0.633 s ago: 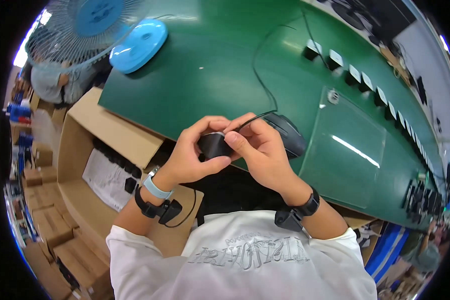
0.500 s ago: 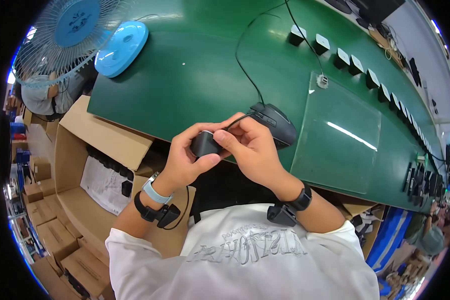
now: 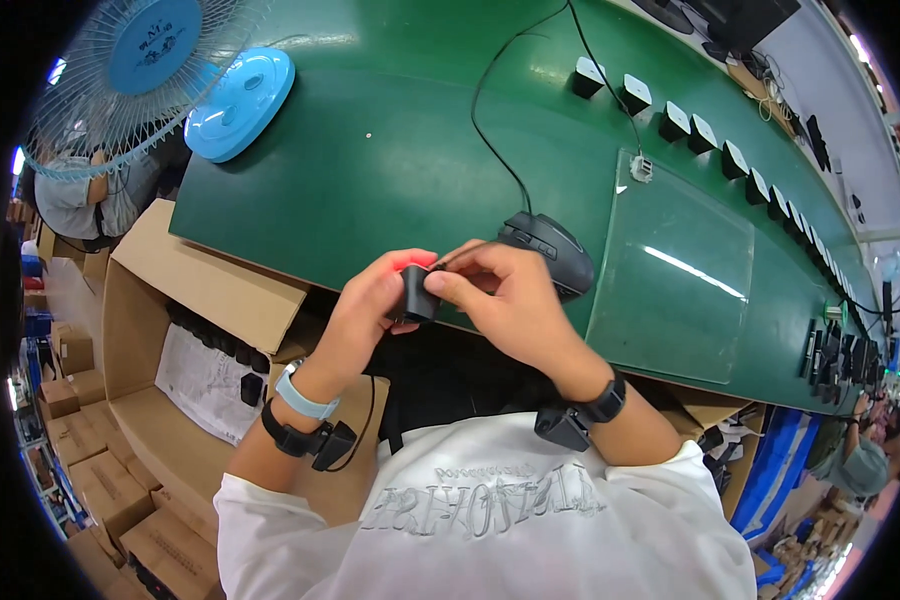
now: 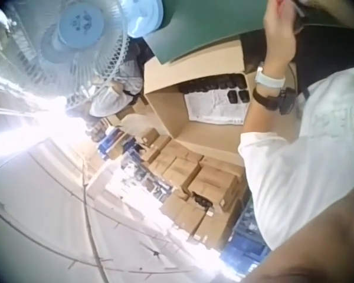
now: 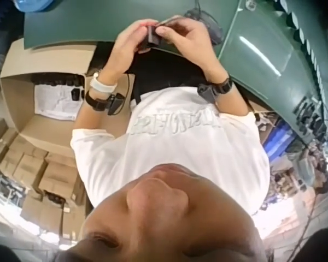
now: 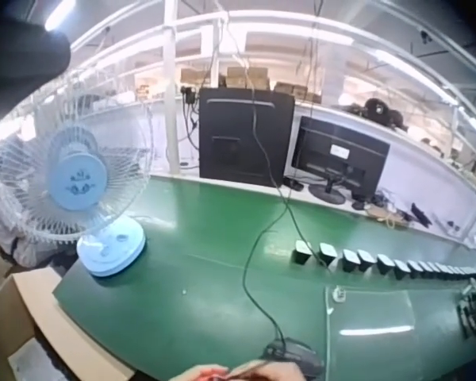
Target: Testing the optical sensor and functionality of computer mice at a quality control station.
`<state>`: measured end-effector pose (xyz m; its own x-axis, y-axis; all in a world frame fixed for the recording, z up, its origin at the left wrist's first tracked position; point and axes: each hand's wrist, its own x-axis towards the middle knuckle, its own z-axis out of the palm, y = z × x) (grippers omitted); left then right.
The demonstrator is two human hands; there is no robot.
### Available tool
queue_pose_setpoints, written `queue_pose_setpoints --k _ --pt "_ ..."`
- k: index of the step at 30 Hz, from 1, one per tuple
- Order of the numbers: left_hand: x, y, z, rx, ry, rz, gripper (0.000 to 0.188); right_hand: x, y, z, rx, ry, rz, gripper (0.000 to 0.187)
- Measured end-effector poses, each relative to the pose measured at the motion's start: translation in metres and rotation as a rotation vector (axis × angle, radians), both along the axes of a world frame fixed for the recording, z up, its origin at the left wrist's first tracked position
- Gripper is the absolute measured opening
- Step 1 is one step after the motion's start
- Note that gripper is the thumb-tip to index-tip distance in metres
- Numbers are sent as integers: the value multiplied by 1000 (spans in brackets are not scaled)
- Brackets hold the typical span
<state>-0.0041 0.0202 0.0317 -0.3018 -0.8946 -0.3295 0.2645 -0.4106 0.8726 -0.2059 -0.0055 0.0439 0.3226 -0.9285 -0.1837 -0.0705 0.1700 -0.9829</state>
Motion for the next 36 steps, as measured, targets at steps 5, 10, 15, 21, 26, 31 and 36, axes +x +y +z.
queue_pose_setpoints --k 5,10,15,21,26,31,36 --pt "9 -10 -10 40 488 29 56 -41 -4 22 -567 645 -97 33" --pt "3 -10 -3 72 553 79 59 -69 -7 -6 -734 949 -27 65" --pt "-5 -5 -3 -64 140 69 53 -28 3 -6 -194 114 -236 54" --pt "-13 4 -11 -152 186 210 53 23 1 -1 62 -436 -181 52" --pt "-7 3 -13 -156 220 194 55 28 6 0 2 -391 -165 57" --pt "-4 -2 -10 -110 430 103 63 26 16 -2 -475 -10 -118 79" --pt "0 -5 -17 -162 432 55 64 21 14 -2 -734 31 -145 81"
